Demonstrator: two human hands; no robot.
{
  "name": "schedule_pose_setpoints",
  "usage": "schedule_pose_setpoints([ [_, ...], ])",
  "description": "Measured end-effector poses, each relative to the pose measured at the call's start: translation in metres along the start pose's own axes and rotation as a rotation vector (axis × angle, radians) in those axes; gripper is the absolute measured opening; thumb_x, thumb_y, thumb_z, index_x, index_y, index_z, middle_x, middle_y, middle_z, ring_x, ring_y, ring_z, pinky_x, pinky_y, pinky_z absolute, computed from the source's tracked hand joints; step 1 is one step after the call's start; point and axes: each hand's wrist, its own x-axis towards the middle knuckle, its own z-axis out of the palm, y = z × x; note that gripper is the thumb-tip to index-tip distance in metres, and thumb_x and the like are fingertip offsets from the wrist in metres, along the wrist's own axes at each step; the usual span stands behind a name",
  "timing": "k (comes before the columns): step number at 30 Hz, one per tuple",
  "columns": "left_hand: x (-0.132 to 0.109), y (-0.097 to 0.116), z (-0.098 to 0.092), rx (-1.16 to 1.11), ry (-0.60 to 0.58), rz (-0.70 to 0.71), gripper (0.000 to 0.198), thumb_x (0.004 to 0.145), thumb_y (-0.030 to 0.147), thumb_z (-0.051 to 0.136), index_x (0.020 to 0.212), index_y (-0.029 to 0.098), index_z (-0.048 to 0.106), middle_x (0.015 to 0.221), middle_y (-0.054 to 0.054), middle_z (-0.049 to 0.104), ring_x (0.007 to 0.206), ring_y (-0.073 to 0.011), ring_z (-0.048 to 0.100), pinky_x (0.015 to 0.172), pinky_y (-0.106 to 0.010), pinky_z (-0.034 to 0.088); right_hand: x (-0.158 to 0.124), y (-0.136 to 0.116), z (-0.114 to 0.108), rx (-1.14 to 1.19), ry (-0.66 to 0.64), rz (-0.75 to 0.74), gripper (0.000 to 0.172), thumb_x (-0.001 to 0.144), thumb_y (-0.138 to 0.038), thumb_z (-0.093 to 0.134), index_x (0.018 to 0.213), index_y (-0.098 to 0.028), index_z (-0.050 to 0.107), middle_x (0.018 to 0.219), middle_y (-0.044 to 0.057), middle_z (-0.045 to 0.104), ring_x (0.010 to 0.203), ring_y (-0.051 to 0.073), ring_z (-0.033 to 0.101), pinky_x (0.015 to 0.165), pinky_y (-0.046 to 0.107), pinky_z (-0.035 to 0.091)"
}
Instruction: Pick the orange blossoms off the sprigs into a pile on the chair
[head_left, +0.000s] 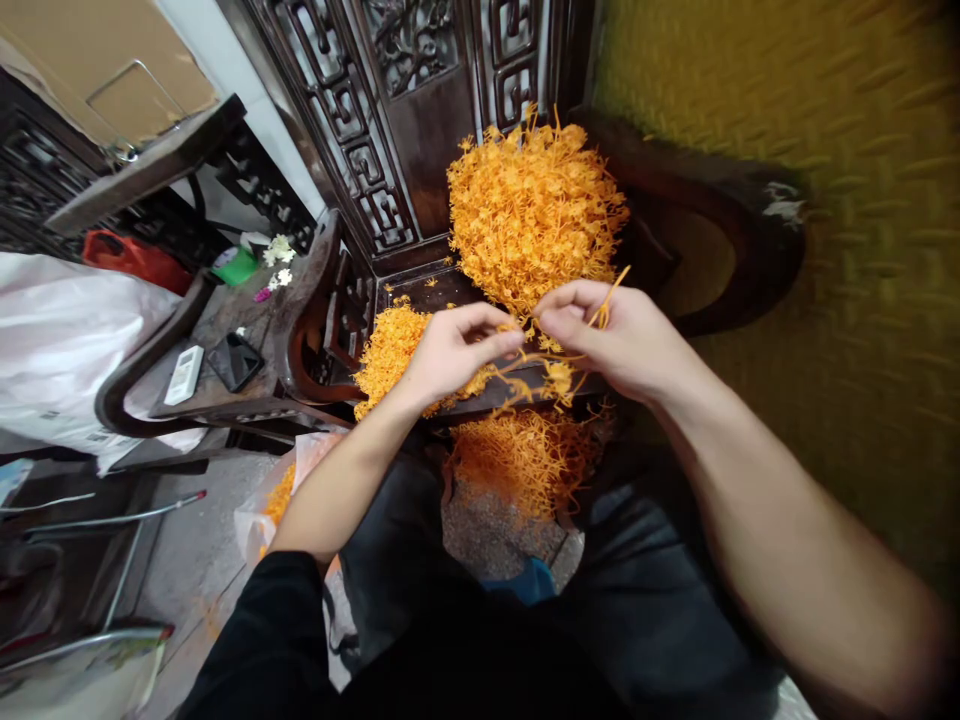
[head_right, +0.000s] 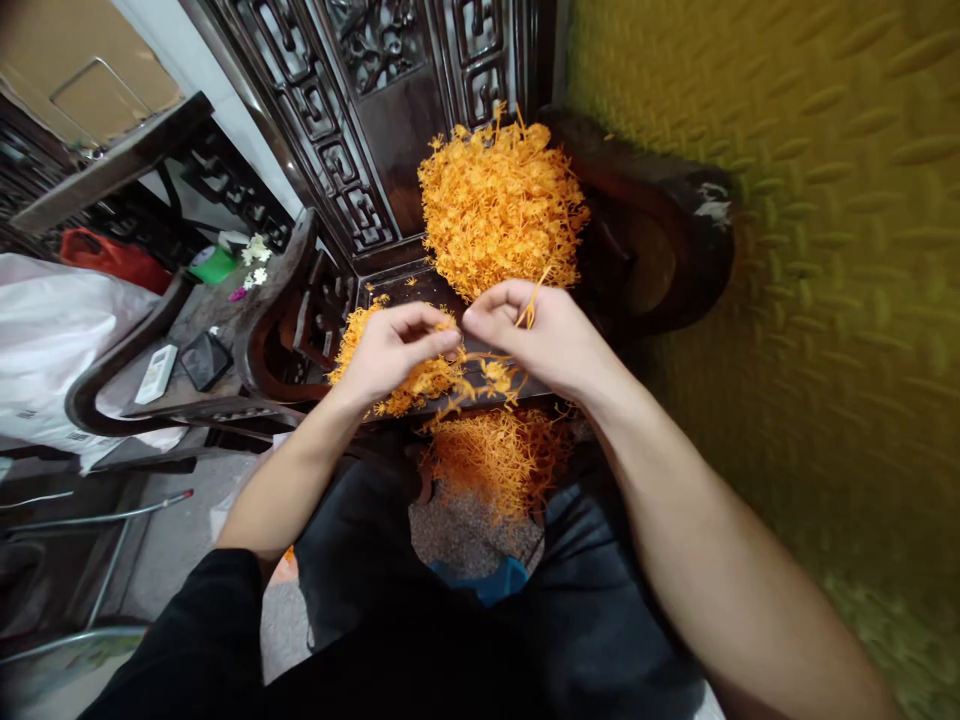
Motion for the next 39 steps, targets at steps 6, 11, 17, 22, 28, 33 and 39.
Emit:
schedule_pose_setpoints([
  [6,-0.001,0.001,0.006,-0.011,0.174,-0.053,0.03,0.074,0.041,0.089,0.074,0.016,0.072,0.067,0.0,0.071,0.06,-0.0112,0.062,0.058,-0.025,0.048,-0.001,0.002,0.008,-0.337,-0.226,0.035,0.06,0.084,-0.073,0.07,0.064,-0.016,0.068,0.055,-0.002,0.04,0.052,0.009,0.031,0.051,0.029,0.019],
  [11,0.007,-0.001,0.007,0.008,0.367,-0.034,0.032,0.076,0.042,0.087,0.069,0.018,0.068,0.063,0.002,0.068,0.058,-0.0104,0.058,0.056,-0.027,0.044,0.001,-0.004,0.01,-0.327,-0.158,0.064,0.049,0.084,-0.062,0.076,0.065,-0.017,0.069,0.053,-0.002,0.043,0.05,0.009,0.031,0.051,0.03,0.02],
  [17,0.02,-0.007,-0.074,0.074,0.811,-0.016,0.041,0.089,0.055,0.073,0.075,0.023,0.052,0.09,0.0,0.076,0.082,-0.0124,0.069,0.062,-0.029,0.05,-0.001,0.003,-0.004,-0.278,-0.063,0.019,0.04,0.079,-0.06,0.081,0.072,-0.021,0.079,0.068,0.005,0.065,0.062,0.017,0.054,0.058,0.033,0.04],
  [22,-0.004,-0.007,-0.069,0.07,0.352,-0.091,0.025,0.088,0.033,0.074,0.099,0.021,0.054,0.103,-0.008,0.075,0.085,-0.0172,0.074,0.076,-0.034,0.058,0.001,0.008,-0.008,-0.298,-0.009,-0.09,0.038,0.087,-0.058,0.074,0.077,-0.023,0.08,0.083,0.007,0.074,0.07,0.018,0.059,0.063,0.034,0.043],
  [28,-0.008,0.014,-0.045,0.488,0.114,0.05,0.027,0.103,0.03,0.044,0.118,0.023,0.065,0.111,-0.007,0.07,0.102,-0.0207,0.068,0.093,-0.039,0.054,0.0,0.004,-0.004,-0.352,-0.082,-0.011,0.042,0.092,-0.059,0.068,0.078,-0.021,0.08,0.073,0.006,0.072,0.056,0.014,0.048,0.055,0.032,0.035],
  [33,-0.001,0.012,-0.033,0.667,-0.179,0.153,0.039,0.103,0.053,0.052,0.118,0.02,0.066,0.113,-0.008,0.073,0.103,-0.0217,0.067,0.093,-0.036,0.05,-0.001,-0.004,0.002,-0.319,-0.133,0.008,0.049,0.087,-0.066,0.07,0.075,-0.019,0.076,0.073,0.007,0.072,0.059,0.015,0.053,0.057,0.031,0.038],
  [39,0.002,0.009,-0.007,0.487,-0.06,0.217,0.037,0.106,0.052,0.048,0.093,0.02,0.06,0.084,-0.002,0.069,0.073,-0.0138,0.06,0.071,-0.029,0.045,-0.002,-0.005,0.016,-0.395,-0.098,0.011,0.051,0.076,-0.068,0.08,0.075,-0.017,0.075,0.055,-0.002,0.05,0.051,0.01,0.036,0.052,0.029,0.024],
])
